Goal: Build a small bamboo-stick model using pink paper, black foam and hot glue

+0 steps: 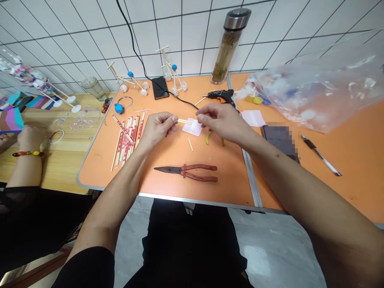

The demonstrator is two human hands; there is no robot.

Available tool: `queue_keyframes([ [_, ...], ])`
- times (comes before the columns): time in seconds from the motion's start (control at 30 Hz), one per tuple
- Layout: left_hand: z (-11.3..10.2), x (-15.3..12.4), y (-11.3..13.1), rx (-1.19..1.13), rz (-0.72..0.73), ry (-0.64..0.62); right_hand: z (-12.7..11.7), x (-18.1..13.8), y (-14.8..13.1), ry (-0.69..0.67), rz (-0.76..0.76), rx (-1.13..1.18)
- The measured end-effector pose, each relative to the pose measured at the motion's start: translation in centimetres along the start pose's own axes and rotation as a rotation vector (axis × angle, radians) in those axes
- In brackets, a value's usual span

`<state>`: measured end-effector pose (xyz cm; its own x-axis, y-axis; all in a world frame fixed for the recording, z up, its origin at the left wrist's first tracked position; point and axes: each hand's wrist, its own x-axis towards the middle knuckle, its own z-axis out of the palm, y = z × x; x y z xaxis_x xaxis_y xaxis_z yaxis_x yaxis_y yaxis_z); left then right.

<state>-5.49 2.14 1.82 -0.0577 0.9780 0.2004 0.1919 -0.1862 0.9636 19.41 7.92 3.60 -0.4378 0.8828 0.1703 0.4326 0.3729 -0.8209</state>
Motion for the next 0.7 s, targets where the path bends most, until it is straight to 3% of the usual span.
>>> queue_keyframes([
  [0.13,0.4,-0.2,0.2,-0.017,-0.015,0.009,1.5,-0.9,-0.7,-0.07,0.01,0.085],
  [0.7,0.9,-0.1,-0.3,-0.02,0.03,-0.037,2.4,-1.1,-0.5,-0.061,-0.004,0.053],
])
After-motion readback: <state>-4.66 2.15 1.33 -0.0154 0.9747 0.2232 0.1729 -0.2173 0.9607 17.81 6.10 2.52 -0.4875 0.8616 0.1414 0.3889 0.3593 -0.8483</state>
